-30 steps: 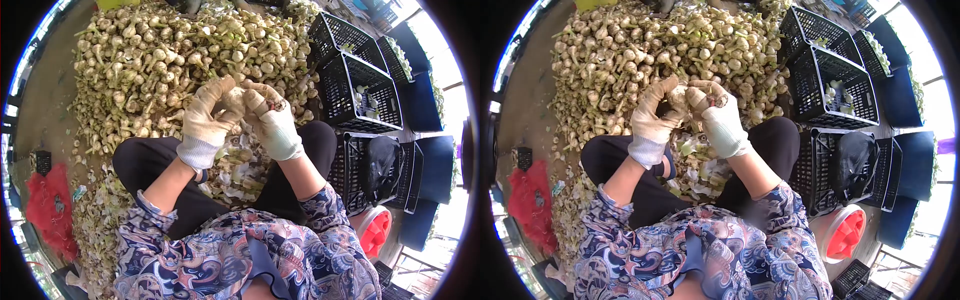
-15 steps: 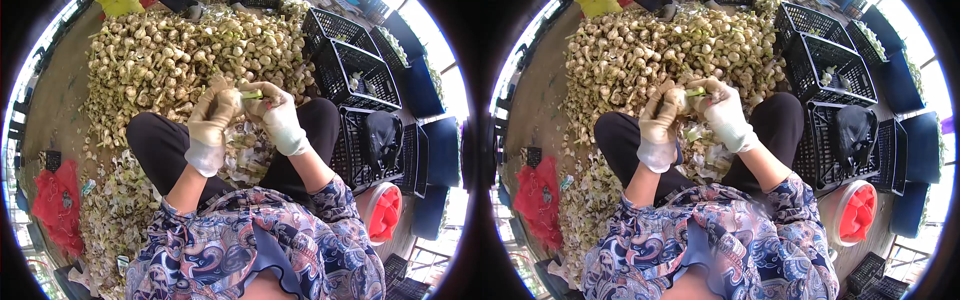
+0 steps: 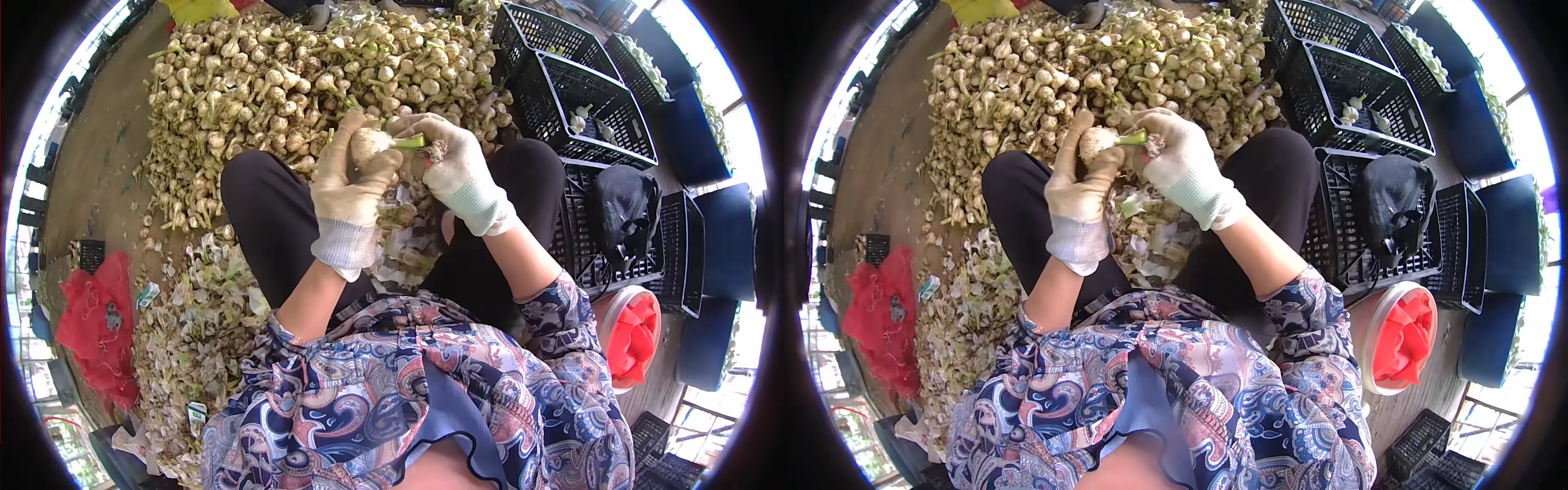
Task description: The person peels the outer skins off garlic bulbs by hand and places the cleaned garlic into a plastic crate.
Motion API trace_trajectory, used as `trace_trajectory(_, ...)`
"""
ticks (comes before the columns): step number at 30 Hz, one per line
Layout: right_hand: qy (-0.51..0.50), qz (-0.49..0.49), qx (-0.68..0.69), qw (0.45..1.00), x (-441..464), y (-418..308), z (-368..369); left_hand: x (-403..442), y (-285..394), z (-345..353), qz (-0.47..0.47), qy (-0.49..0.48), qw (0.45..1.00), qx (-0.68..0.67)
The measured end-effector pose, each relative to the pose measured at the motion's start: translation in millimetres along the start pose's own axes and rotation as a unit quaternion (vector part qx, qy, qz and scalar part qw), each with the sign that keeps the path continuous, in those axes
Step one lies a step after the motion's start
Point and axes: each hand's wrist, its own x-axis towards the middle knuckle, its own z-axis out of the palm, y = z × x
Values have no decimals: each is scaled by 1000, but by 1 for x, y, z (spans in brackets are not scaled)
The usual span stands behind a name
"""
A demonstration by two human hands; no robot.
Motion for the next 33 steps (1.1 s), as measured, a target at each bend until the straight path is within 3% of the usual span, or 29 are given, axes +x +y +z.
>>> trace_trajectory(1, 1, -1, 1, 1000, 2, -3, -4, -1, 0, 3, 71, 9, 992, 101)
trace_trajectory(2, 1, -9, 24, 1000, 5, -11, -8, -2, 15, 10, 18, 2, 999, 42)
trace_trajectory(4, 1, -30, 72, 997, 16, -20, -18, 6, 25, 16, 14, -29, 999, 2)
trace_trajectory(5, -2, 31, 139, 990, 20, -21, -25, 11, 31, 23, 19, -42, 999, 29)
trace_trajectory(7, -29, 156, 265, 951, 30, -19, -46, 23, 40, 24, -35, -143, 988, -52)
trace_trajectory(8, -58, 198, 389, 898, 34, -16, -56, 32, 41, 27, -87, -152, 982, -77)
trace_trajectory(11, -34, 214, 204, 955, 53, -19, -73, 59, 22, 37, -151, -133, 978, -51)
trace_trajectory(14, 8, 179, 164, 970, 66, 20, -72, 88, -19, 43, -92, -89, 991, -35)
trace_trajectory(16, -2, 220, 173, 960, 74, 31, -74, 108, -56, 32, 60, -82, 994, 40)
trace_trajectory(17, 4, 226, 174, 959, 77, 40, -71, 108, -54, 35, 65, -90, 985, 133)
trace_trajectory(19, -11, 219, 156, 963, 83, 54, -70, 115, -57, 33, -47, -100, 991, 73)
trace_trajectory(20, -21, 206, 134, 969, 85, 59, -68, 120, -57, 34, -41, -94, 986, 132)
trace_trajectory(22, -29, 115, 157, 980, 99, 73, -72, 135, -60, 10, -185, -144, 965, -121)
trace_trajectory(23, 43, 199, 174, 964, 109, 84, -80, 135, -48, 25, -169, -134, 970, -116)
trace_trajectory(24, 92, 67, 146, 983, 106, 106, -87, 138, -51, 22, -165, -161, 966, -117)
trace_trajectory(25, 148, 142, 351, 914, 117, 136, -83, 141, -55, 16, -158, -188, 962, -119)
trace_trajectory(26, 56, 232, 161, 958, 107, 180, -88, 145, -69, 5, -143, -222, 960, -89)
trace_trajectory(27, -107, 257, 64, 958, 106, 147, -83, 147, -74, 4, -149, -197, 967, -60)
trace_trajectory(28, -203, 24, -152, 967, 84, 193, -63, 148, -80, 2, -156, -172, 972, -31)
trace_trajectory(29, -343, 63, -187, 918, 76, 192, -50, 157, -80, -2, -208, -177, 956, -106)
trace_trajectory(30, -370, 23, -76, 926, 71, 197, -38, 157, -78, -4, -205, -170, 961, -70)
trace_trajectory(31, -457, 108, -188, 863, 74, 202, -44, 157, -76, -5, -203, -165, 965, -35)
trace_trajectory(32, -399, 82, -181, 895, 74, 220, -46, 161, -81, -13, -201, -170, 964, -37)
trace_trajectory(33, -427, 218, -169, 861, 96, 216, -52, 161, -79, -13, -199, -141, 970, 1)
